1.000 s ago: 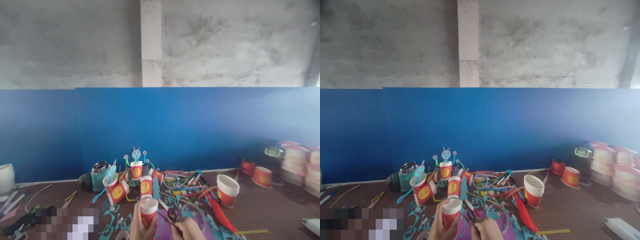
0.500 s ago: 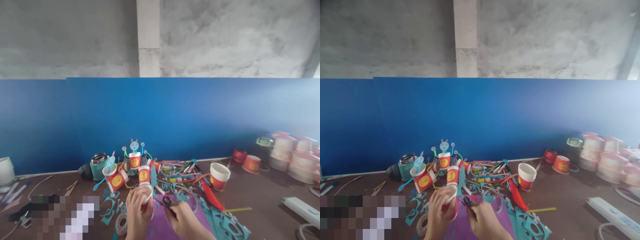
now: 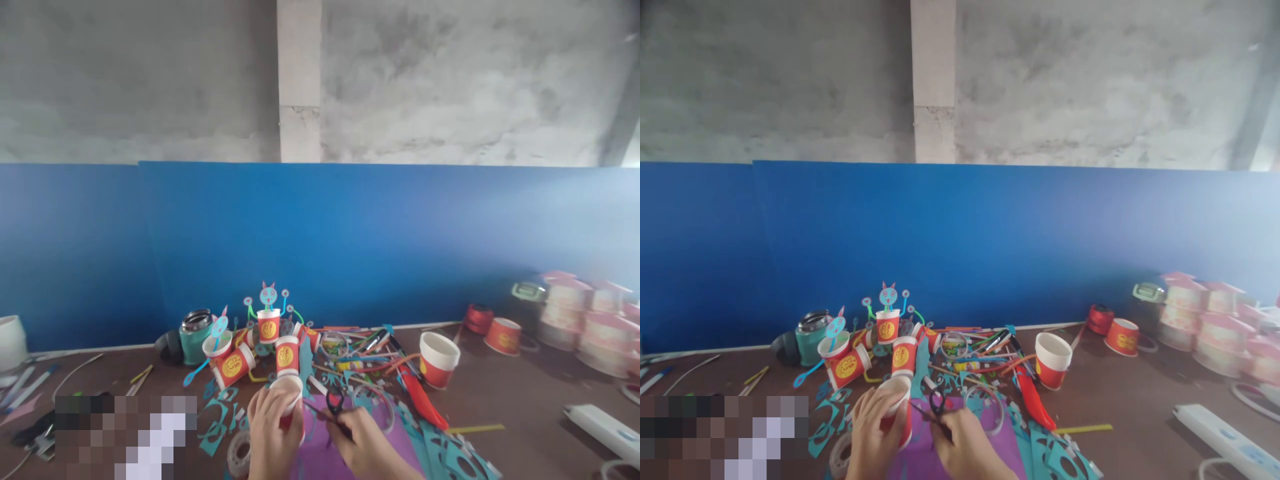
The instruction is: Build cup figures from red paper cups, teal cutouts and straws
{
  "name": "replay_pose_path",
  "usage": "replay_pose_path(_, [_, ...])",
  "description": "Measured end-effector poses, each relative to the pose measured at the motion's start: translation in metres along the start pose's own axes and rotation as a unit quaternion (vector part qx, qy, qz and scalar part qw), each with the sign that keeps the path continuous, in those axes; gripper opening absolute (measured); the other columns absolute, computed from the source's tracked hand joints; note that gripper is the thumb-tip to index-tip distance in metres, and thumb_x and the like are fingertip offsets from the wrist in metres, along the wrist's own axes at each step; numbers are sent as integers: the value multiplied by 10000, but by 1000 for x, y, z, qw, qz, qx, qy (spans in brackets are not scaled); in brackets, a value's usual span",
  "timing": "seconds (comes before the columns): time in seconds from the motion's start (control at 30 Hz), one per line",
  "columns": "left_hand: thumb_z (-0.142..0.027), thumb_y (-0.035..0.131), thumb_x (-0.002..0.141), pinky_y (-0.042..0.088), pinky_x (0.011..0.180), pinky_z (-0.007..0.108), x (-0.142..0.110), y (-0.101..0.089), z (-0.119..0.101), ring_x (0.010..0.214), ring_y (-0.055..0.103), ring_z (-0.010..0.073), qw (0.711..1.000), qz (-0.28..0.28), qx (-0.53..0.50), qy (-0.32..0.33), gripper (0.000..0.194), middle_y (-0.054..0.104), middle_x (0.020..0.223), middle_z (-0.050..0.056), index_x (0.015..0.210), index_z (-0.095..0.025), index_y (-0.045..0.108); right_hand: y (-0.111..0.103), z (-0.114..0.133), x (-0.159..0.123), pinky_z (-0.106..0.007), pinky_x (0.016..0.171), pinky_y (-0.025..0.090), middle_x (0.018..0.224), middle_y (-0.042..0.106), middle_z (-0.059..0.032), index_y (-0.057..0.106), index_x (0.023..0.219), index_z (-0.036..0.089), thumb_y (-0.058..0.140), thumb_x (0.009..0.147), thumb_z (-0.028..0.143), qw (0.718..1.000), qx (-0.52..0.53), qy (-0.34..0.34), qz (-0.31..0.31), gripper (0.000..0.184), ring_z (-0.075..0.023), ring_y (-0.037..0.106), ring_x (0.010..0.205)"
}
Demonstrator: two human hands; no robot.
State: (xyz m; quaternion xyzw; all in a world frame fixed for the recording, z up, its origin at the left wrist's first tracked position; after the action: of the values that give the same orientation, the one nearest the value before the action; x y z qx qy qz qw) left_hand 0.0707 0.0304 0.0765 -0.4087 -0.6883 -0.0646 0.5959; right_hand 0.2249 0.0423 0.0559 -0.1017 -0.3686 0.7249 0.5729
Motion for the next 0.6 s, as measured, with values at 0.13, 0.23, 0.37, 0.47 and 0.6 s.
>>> replay_pose_path(0.13, [-257,514,848,380,844,389,3,-2,-2,779,659,209,999,5,-33,-15,132,728,822,4,823,-250,643,-2,6,-2,-215,536,345,669,627,-31,656,727,142,433,859,249,1000,-23,-18,-8,280,-144,534,615])
replay_pose_path(0.23, [-233,523,835,392,839,383,4,-4,-1,777,656,206,998,3,-53,-19,118,726,822,13,822,-241,640,2,1,-2,-215,508,346,623,604,-29,652,702,145,439,864,282,1000,3,4,-4,301,-138,523,578])
replay_pose_path(0.37, [-198,534,821,406,831,375,7,-5,0,762,654,199,996,3,-81,-21,109,720,797,15,825,-232,639,16,-16,-2,-199,400,301,453,501,20,656,753,139,450,856,376,989,108,91,49,330,-100,445,403])
replay_pose_path(0.47, [-175,544,819,411,829,369,9,-5,-1,779,655,197,994,16,-101,-27,112,721,810,13,832,-232,640,26,-21,-3,-186,349,289,397,471,43,654,855,106,458,824,437,967,192,139,98,387,-86,403,326])
replay_pose_path(0.6, [-178,555,821,418,831,375,10,-5,-1,789,655,202,993,26,-111,-32,101,722,816,15,839,-232,639,29,-19,-3,-185,321,314,395,469,57,629,979,83,469,785,456,951,242,153,115,450,-86,387,299])
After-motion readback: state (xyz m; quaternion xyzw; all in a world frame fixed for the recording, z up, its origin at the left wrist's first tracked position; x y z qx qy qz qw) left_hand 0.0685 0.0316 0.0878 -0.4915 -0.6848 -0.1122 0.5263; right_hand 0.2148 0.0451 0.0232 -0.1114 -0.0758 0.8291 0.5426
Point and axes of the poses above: each hand's wrist, its own x-axis towards the middle knuckle, its own y-axis out of the palm, z = x × y, the point moved 8 cm from there along x, towards the middle knuckle
